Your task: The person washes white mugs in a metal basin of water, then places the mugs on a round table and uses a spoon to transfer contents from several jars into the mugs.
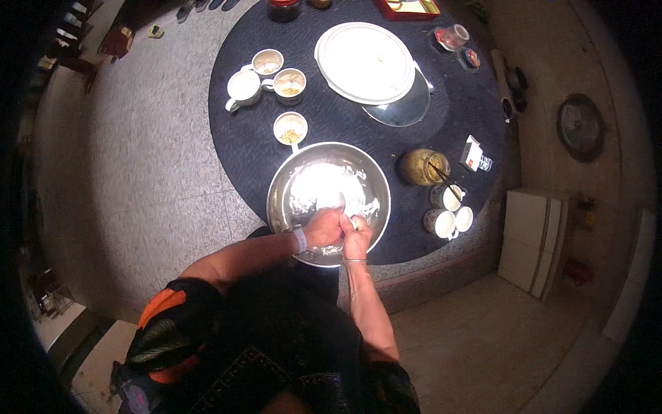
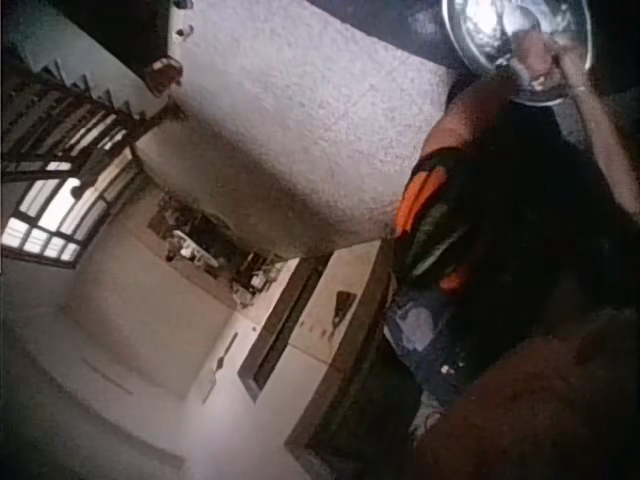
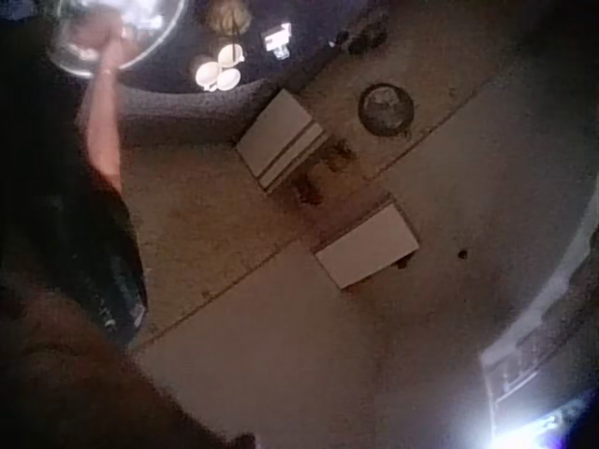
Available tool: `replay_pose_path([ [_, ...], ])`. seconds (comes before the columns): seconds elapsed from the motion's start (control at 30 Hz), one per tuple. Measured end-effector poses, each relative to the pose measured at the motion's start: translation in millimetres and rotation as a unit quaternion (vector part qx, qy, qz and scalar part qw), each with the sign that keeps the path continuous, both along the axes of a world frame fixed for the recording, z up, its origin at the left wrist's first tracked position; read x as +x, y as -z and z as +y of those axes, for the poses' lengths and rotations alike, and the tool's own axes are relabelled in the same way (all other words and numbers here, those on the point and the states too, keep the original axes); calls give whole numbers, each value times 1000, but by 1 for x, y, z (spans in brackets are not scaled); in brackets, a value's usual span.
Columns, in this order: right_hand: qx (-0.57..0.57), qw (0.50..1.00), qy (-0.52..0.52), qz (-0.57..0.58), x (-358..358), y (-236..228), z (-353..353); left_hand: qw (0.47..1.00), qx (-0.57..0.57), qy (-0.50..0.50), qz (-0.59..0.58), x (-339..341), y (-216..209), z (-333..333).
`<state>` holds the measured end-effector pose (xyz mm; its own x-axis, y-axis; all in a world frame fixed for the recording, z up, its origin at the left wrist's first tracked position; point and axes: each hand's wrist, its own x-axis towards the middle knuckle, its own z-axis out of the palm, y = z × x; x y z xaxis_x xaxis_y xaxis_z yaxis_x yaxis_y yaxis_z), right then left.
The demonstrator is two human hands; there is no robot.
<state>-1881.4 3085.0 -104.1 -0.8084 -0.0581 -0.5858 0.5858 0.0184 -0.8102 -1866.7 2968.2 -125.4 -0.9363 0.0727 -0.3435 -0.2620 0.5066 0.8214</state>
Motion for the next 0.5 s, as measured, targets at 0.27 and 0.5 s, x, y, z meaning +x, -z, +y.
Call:
replay_pose_path([
  [0.27,-108,993,-38,-31,-1,-10,23,886,-110,330,306,-13,6,-72],
  [0.5,180,941,-177,227,-1,32,35,987,148,55,-18,16,-6,-20],
])
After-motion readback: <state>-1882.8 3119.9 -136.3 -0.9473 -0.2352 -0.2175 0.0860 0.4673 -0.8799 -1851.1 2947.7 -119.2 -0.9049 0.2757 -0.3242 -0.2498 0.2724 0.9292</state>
